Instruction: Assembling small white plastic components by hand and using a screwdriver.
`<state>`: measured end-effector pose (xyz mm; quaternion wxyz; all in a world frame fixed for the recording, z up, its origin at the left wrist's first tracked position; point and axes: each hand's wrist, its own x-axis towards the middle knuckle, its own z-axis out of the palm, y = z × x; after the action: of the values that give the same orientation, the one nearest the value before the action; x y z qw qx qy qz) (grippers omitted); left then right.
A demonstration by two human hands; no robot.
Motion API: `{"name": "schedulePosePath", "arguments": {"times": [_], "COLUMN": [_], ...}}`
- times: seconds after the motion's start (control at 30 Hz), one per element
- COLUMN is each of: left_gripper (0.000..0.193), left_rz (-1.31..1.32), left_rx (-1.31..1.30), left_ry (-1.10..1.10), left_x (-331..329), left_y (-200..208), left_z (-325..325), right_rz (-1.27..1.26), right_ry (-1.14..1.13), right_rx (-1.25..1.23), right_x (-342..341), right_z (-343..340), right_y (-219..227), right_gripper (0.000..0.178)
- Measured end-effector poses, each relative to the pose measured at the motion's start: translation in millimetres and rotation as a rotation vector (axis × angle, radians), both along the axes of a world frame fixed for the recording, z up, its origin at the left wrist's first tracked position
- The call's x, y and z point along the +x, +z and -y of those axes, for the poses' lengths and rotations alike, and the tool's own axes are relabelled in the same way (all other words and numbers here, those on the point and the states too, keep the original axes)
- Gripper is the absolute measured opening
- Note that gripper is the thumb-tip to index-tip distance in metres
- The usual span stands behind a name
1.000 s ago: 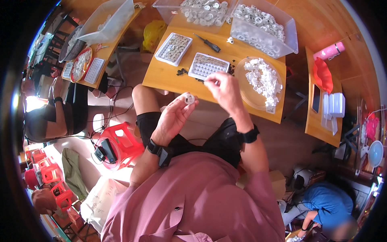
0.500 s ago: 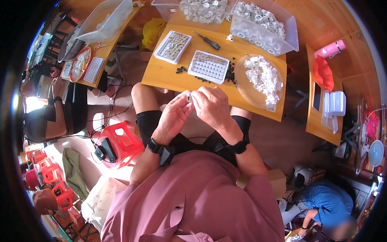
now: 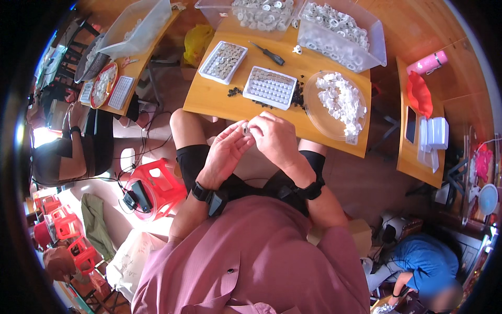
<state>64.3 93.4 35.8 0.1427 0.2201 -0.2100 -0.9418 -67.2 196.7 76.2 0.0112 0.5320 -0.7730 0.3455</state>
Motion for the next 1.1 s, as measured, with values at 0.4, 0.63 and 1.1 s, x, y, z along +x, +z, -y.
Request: {"name": "schedulePosePath", "arguments": {"times": [0.4, 0.63, 1.1], "left_gripper": [0.029, 0.028, 0.027], "left_rz": [0.009, 0.026, 0.024], "left_rx": [-0.013, 0.000, 0.032], "left_ry": [-0.047, -0.034, -0.044], "left_x": [6.2, 5.6, 3.1], "left_y": [5.6, 6.8, 7.5], "left_z": [0.5, 0.0, 2.4], "right_rz": [0.178, -0.127, 0.024], "right_ry": [-0.176, -0.359, -0.306], "right_rx": [-0.103, 0.164, 0.008], "right_x": [-53.9, -93.0, -95.9], "right_z": [2.5, 8.7, 8.8], "right_y": [-12.9, -29.3, -28.2], "right_gripper": [0.017, 0.041, 0.016]}}
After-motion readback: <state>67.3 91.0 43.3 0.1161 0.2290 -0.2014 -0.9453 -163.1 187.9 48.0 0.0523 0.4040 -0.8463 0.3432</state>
